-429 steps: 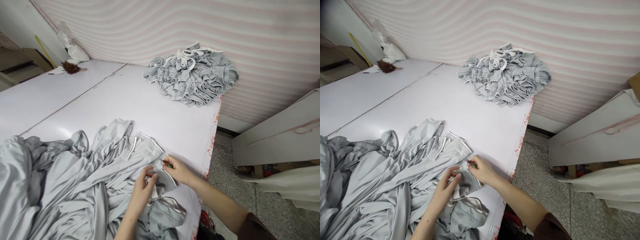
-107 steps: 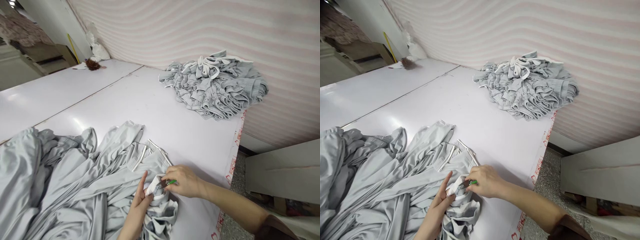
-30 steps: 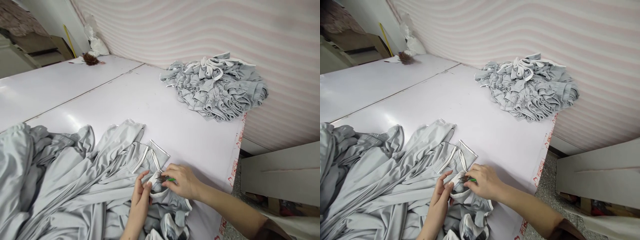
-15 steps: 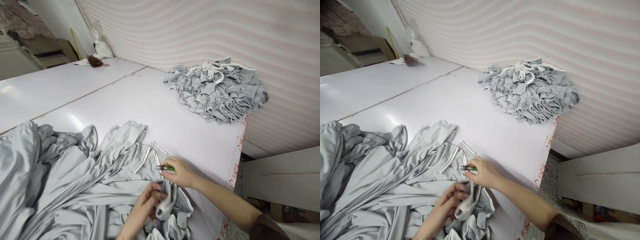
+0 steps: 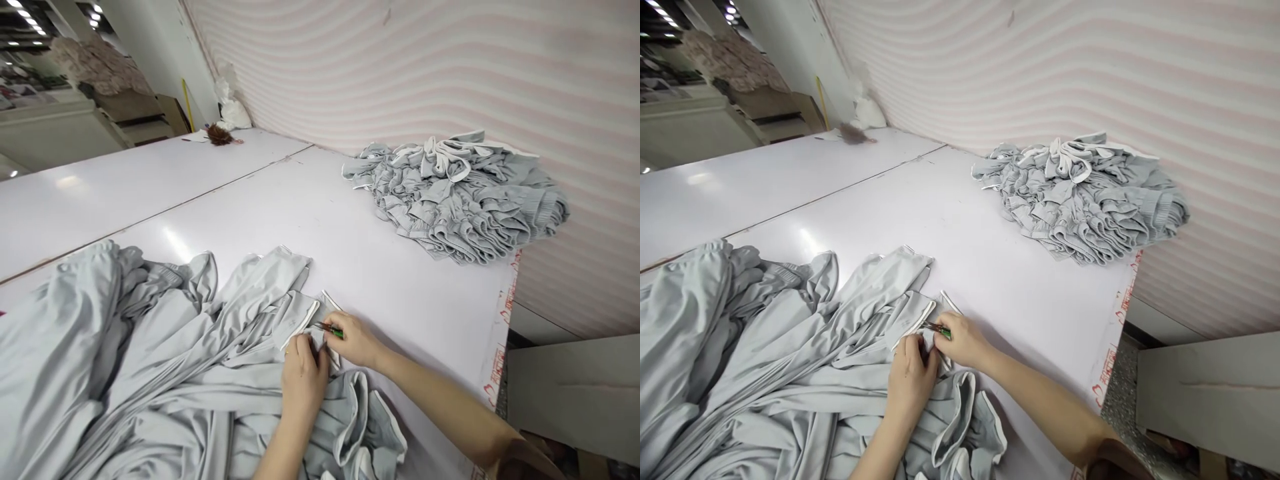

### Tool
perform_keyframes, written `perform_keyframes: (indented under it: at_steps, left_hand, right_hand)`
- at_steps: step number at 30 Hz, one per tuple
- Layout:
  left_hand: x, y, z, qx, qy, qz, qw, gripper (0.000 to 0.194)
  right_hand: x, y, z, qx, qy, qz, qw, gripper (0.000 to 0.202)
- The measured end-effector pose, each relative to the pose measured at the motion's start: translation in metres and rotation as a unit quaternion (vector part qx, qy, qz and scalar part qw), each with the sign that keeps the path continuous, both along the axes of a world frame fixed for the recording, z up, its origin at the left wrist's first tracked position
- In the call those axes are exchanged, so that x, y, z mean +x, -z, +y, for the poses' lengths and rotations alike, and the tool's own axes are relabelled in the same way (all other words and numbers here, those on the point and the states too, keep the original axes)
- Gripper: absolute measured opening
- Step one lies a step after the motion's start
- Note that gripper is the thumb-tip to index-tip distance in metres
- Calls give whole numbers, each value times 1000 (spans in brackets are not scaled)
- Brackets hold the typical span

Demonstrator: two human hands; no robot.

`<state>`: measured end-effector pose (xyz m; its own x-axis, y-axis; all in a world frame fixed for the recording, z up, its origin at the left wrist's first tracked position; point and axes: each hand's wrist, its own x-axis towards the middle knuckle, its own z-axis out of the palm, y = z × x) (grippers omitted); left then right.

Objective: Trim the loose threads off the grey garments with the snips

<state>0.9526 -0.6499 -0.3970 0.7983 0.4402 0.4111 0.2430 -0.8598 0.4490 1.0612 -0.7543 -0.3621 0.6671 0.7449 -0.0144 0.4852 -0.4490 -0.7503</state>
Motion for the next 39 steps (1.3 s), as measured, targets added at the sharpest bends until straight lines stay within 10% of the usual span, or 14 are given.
perform_keyframes:
  at_steps: [8,39]
  left_hand:
    - [-35,0,12,45,108,-111,987,20]
    - [-40,-13,10,22,134,-201,970,20]
  right_hand:
    - [-22,-7,-18,24,-14,5,1000,20]
    - [-26,-22,-26,-22,-49,-40,998,14]
